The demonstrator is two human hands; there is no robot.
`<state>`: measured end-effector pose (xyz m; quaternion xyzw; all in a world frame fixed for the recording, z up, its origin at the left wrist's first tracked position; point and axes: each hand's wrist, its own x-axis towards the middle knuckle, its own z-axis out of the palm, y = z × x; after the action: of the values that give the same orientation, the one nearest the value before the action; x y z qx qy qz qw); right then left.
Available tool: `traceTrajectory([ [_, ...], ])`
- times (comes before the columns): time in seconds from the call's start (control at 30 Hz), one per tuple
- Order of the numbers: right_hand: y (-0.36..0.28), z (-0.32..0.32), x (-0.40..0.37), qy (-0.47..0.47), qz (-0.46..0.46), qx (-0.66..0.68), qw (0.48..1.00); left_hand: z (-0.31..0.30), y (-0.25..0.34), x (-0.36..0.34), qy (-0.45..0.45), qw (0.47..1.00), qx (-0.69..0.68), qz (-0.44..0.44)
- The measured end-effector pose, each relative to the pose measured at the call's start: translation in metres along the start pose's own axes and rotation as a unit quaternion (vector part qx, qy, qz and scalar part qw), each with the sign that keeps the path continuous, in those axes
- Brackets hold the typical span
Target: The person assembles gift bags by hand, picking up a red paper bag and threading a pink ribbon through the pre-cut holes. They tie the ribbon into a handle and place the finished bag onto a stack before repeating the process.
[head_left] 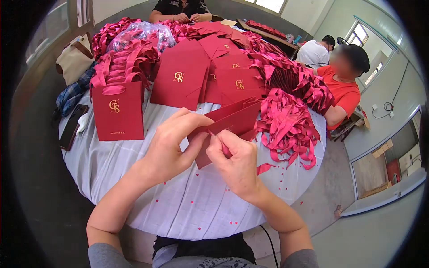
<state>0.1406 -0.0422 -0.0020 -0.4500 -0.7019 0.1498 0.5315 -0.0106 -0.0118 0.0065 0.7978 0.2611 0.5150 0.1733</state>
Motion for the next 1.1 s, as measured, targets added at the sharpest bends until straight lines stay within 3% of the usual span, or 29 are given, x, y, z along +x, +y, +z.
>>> traceTrajectory([
  [0.33,0.000,-0.004,-0.001,-0.039,0.035,0.035,0.998,0.007,0.004,0.000,0.011,0.997,0.051,0.058],
  [0.87,0.009,0.000,-0.009,-0.037,-0.009,0.034,0.999,0.010,0.008,0.002,0.001,0.993,0.075,0.095],
  [0.93,0.003,-0.012,-0.003,-0.154,0.229,0.197,0.941,0.008,0.009,0.003,-0.016,0.990,0.096,0.099],
  [1.07,0.016,-0.009,-0.003,-0.160,0.179,0.212,0.947,0.009,0.010,0.003,-0.015,0.990,0.096,0.099],
  [1.1,0.015,-0.006,-0.006,-0.111,0.081,0.117,0.984,0.009,0.010,0.002,-0.015,0.991,0.093,0.097],
])
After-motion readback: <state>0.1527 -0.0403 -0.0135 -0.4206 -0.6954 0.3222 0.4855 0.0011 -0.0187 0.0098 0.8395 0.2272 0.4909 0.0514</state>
